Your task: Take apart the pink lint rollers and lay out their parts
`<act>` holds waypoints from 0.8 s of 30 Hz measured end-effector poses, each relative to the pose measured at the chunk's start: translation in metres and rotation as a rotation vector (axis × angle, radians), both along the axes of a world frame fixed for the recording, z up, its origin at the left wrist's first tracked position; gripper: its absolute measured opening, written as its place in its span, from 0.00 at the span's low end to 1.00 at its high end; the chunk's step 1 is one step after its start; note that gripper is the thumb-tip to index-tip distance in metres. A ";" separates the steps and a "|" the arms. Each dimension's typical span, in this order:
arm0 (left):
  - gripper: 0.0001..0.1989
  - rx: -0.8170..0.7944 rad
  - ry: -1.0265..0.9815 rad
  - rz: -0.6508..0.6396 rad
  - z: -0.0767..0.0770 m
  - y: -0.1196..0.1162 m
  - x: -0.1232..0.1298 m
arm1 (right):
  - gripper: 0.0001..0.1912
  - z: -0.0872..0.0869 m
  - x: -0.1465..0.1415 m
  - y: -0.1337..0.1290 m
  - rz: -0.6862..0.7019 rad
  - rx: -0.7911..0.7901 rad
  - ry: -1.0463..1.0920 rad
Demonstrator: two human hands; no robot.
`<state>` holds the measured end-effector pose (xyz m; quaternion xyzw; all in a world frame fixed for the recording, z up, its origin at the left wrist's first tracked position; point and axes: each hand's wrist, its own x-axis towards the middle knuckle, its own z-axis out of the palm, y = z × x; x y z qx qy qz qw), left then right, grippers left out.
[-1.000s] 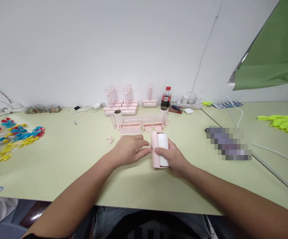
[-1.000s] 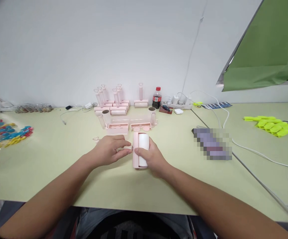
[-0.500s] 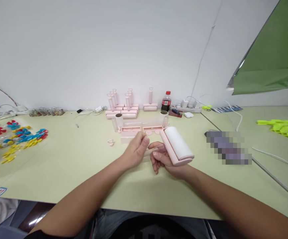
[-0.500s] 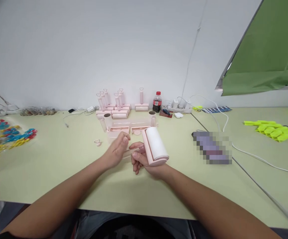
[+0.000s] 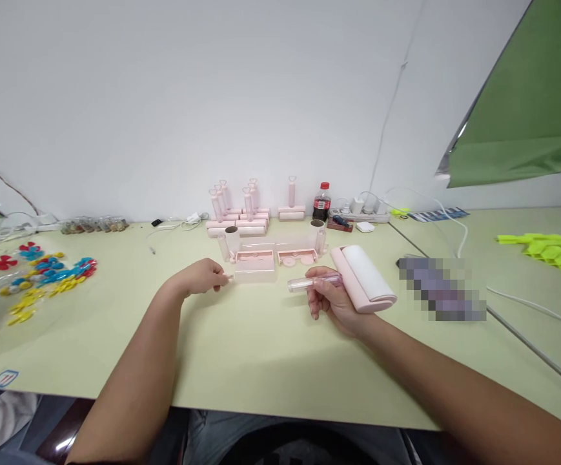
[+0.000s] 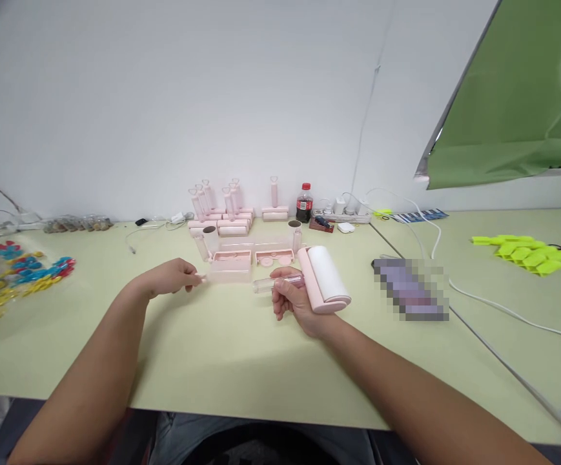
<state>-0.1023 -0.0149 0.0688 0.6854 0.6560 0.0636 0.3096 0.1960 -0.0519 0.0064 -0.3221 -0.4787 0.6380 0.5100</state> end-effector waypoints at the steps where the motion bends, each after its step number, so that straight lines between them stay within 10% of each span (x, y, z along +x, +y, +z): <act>1: 0.14 -0.034 -0.077 -0.048 0.002 -0.003 0.002 | 0.20 0.000 0.000 0.000 -0.008 0.000 -0.013; 9: 0.08 0.157 0.037 -0.280 0.009 -0.031 0.038 | 0.22 -0.004 -0.010 -0.006 -0.117 -0.009 -0.105; 13: 0.24 0.489 0.122 -0.505 -0.015 -0.080 0.100 | 0.22 -0.009 -0.022 -0.009 -0.342 0.000 -0.078; 18: 0.12 0.859 0.047 -1.219 -0.066 -0.124 0.155 | 0.23 -0.012 -0.022 0.001 -0.415 -0.061 -0.066; 24: 0.11 0.714 -0.004 -1.212 -0.072 -0.111 0.149 | 0.23 -0.009 -0.015 0.008 -0.362 -0.068 -0.060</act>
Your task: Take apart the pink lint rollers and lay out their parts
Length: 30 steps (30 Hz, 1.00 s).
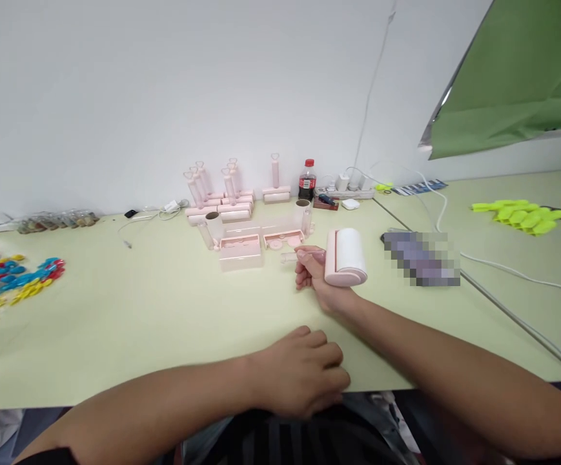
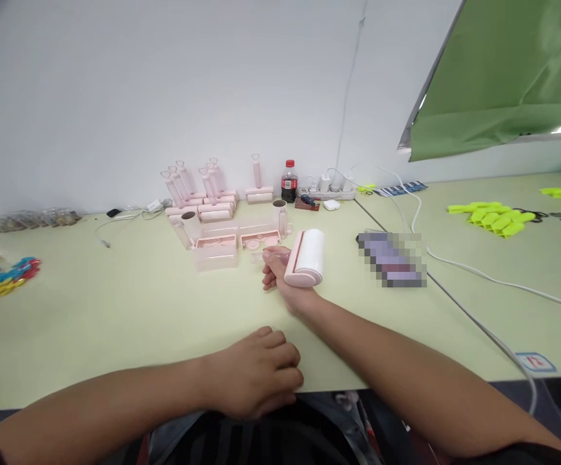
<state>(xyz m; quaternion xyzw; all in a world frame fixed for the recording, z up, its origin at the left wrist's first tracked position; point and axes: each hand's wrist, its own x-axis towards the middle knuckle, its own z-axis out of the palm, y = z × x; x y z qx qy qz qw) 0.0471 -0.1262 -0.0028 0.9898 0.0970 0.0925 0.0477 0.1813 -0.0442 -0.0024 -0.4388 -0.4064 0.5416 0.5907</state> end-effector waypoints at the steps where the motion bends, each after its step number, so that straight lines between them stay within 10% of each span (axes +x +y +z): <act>1: 0.11 -0.042 -0.009 0.017 0.002 0.003 -0.001 | 0.23 0.001 0.001 0.000 0.012 0.008 -0.009; 7: 0.06 -0.242 -0.345 0.222 0.010 0.023 -0.007 | 0.23 0.008 0.006 0.000 0.036 0.004 -0.055; 20: 0.05 -0.097 -0.792 0.547 0.024 0.040 -0.021 | 0.20 0.015 0.003 -0.010 0.174 0.050 -0.218; 25: 0.11 -0.532 -0.285 0.064 0.037 -0.023 -0.001 | 0.20 0.011 0.004 -0.006 0.144 -0.016 -0.222; 30: 0.33 -0.912 0.295 -0.041 0.004 -0.051 0.032 | 0.19 0.007 0.005 -0.002 0.149 -0.012 -0.190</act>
